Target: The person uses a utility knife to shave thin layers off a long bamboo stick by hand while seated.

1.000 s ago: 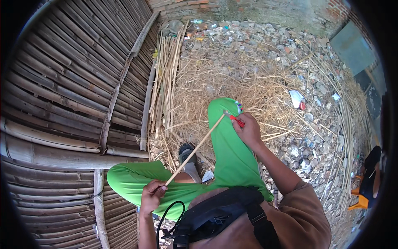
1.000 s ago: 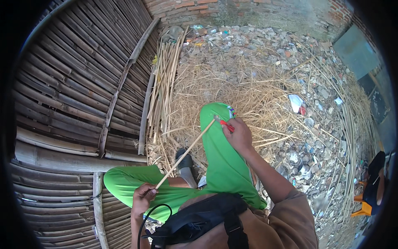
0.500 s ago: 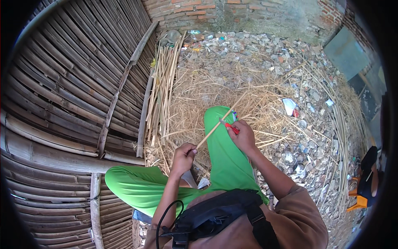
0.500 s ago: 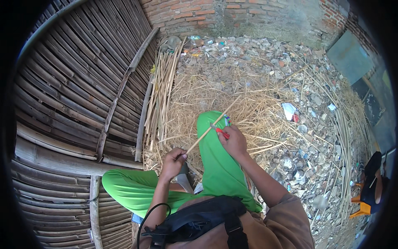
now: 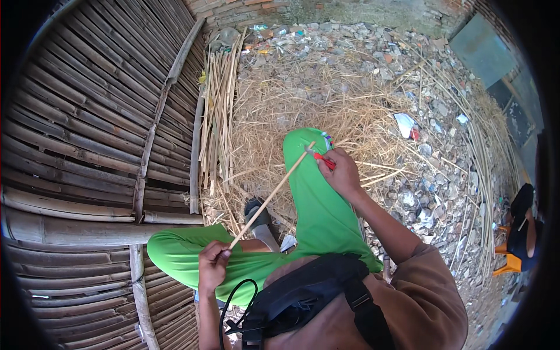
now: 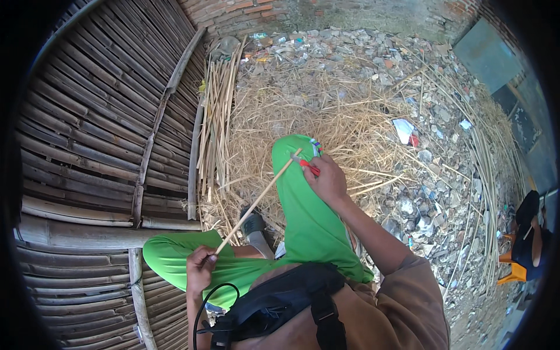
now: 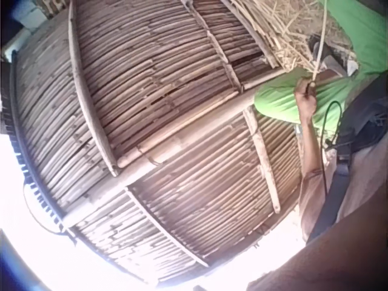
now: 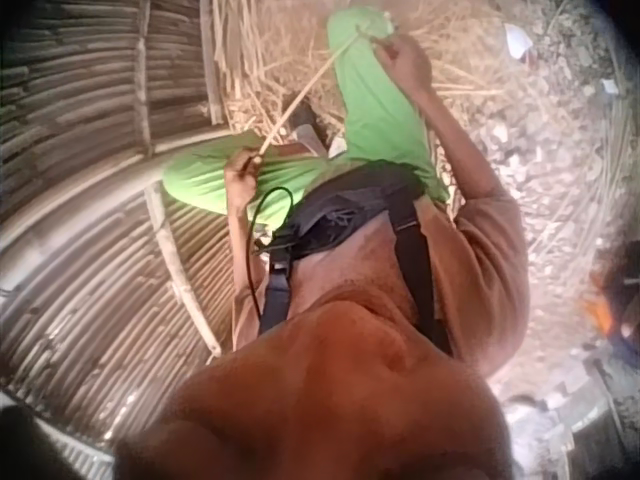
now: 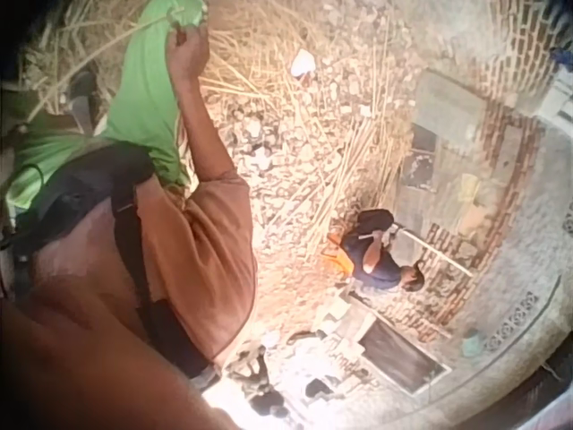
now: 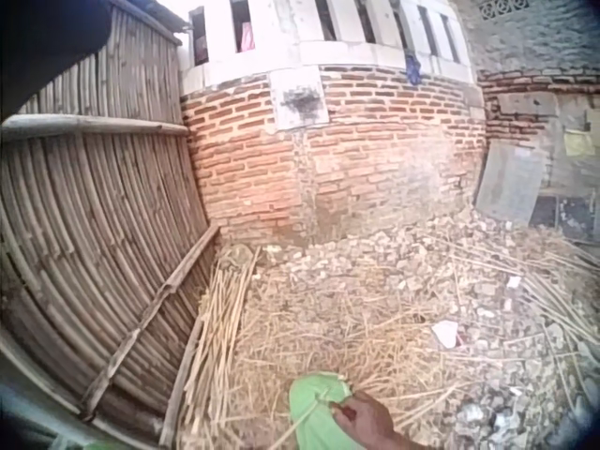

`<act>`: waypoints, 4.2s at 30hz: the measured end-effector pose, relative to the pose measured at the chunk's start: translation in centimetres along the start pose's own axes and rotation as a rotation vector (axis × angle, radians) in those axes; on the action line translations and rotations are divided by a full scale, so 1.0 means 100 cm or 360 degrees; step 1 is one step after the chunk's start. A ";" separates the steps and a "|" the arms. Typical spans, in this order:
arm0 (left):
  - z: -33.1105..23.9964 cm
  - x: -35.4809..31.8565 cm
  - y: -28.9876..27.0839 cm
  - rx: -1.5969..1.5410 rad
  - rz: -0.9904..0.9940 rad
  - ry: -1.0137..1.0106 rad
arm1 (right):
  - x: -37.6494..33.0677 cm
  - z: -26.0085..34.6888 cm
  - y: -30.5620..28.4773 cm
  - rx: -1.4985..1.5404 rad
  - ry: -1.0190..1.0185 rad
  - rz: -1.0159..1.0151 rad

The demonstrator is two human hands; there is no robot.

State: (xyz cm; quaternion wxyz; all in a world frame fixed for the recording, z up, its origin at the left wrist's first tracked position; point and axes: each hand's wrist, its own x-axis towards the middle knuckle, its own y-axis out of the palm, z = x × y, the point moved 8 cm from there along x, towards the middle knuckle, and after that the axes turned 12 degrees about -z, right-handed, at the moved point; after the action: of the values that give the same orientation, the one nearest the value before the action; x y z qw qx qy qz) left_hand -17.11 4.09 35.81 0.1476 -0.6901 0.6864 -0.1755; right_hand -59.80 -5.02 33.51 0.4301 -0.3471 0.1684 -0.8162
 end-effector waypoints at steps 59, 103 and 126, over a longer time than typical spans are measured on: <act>-0.003 0.010 0.039 0.0177 -0.0143 0.0078 | -0.004 0.004 0.005 0.0073 0.0032 -0.0062; 0.012 -0.015 -0.004 -0.0863 -0.0351 -0.0775 | 0.101 -0.027 -0.022 -0.0063 0.0284 -0.0383; -0.036 0.028 0.138 -0.0952 0.0444 -0.0772 | 0.108 0.000 0.024 0.1561 0.1014 0.0362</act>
State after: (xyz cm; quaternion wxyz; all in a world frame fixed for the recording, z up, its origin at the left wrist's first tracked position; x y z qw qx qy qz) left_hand -31.10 1.24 32.97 0.1206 -0.6242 0.7395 0.2213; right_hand -62.61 -15.19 36.69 0.5531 0.1744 -0.0714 -0.8116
